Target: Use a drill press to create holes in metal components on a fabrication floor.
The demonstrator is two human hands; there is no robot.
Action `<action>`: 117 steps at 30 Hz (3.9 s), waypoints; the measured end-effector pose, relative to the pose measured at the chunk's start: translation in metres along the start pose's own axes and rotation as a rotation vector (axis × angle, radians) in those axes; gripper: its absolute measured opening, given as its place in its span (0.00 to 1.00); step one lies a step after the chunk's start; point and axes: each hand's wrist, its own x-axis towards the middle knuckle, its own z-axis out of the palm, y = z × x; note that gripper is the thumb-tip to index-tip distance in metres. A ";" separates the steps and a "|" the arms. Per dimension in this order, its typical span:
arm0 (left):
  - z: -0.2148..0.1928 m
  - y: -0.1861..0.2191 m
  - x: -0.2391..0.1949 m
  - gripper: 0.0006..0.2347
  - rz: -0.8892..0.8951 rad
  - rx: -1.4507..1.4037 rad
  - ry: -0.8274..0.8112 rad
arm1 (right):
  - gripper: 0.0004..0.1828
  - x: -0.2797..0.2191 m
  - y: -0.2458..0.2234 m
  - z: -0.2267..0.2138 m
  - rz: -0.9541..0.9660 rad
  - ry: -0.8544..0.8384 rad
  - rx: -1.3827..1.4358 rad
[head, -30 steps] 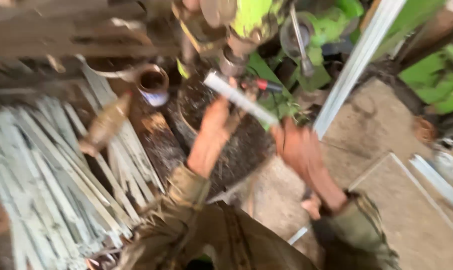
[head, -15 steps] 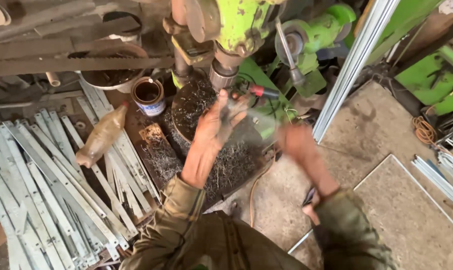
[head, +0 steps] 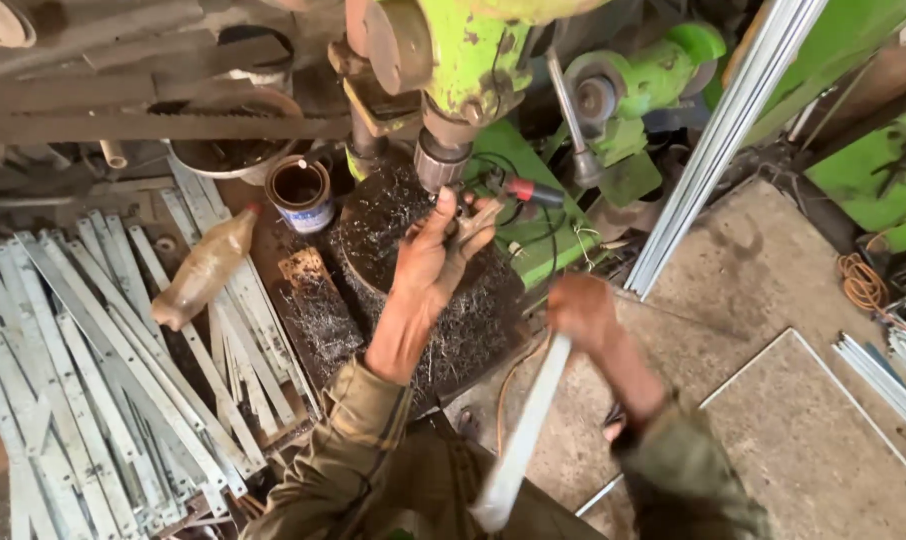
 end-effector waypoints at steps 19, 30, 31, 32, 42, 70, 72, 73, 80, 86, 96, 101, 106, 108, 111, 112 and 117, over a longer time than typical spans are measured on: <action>0.016 -0.007 -0.020 0.16 0.124 0.242 -0.007 | 0.24 -0.059 0.030 0.147 0.379 0.683 0.622; -0.090 -0.059 -0.162 0.23 -0.336 0.565 -0.131 | 0.19 -0.001 0.015 0.296 0.737 0.193 0.354; -0.101 -0.060 -0.169 0.22 -0.294 0.465 -0.088 | 0.19 0.005 0.011 0.293 0.754 0.139 0.337; -0.112 -0.061 -0.175 0.22 -0.252 0.365 -0.045 | 0.18 0.012 0.006 0.290 0.771 0.085 0.320; -0.095 -0.018 -0.168 0.24 -0.021 0.428 -0.051 | 0.26 0.011 0.006 0.161 0.724 0.505 0.676; -0.026 0.008 -0.036 0.21 0.265 0.753 -0.084 | 0.27 0.199 -0.096 -0.072 -0.194 0.264 1.486; -0.030 -0.006 -0.038 0.21 0.250 0.756 -0.088 | 0.24 0.205 -0.085 -0.067 -0.263 0.212 1.597; -0.034 -0.016 -0.038 0.21 0.272 0.772 -0.156 | 0.23 0.213 -0.078 -0.066 -0.327 0.077 1.656; -0.018 -0.035 -0.045 0.21 0.254 0.652 -0.203 | 0.22 0.251 -0.055 -0.055 -0.682 -0.531 1.798; -0.022 -0.029 -0.010 0.22 0.351 0.526 -0.122 | 0.30 0.229 -0.071 -0.077 -0.562 -0.422 1.781; -0.010 -0.036 -0.001 0.21 0.397 0.308 -0.100 | 0.46 0.142 -0.050 -0.064 -0.137 0.114 1.292; -0.001 -0.028 -0.003 0.16 0.246 -0.143 -0.181 | 0.18 0.067 0.019 0.081 0.371 0.453 0.910; -0.004 -0.019 -0.004 0.15 0.135 -0.142 -0.123 | 0.31 0.007 0.047 0.237 0.620 -0.357 0.436; 0.000 -0.017 -0.003 0.15 0.115 -0.163 -0.139 | 0.40 -0.002 0.046 0.267 0.739 -0.546 0.232; 0.002 -0.012 -0.009 0.16 0.090 -0.231 -0.142 | 0.39 -0.012 0.060 0.311 0.479 -0.163 0.339; 0.001 -0.008 -0.012 0.16 0.066 -0.198 -0.105 | 0.38 -0.009 0.054 0.305 0.460 -0.171 0.301; 0.002 0.007 -0.013 0.17 -0.027 -0.073 0.010 | 0.38 0.005 0.054 0.303 0.502 -0.221 0.246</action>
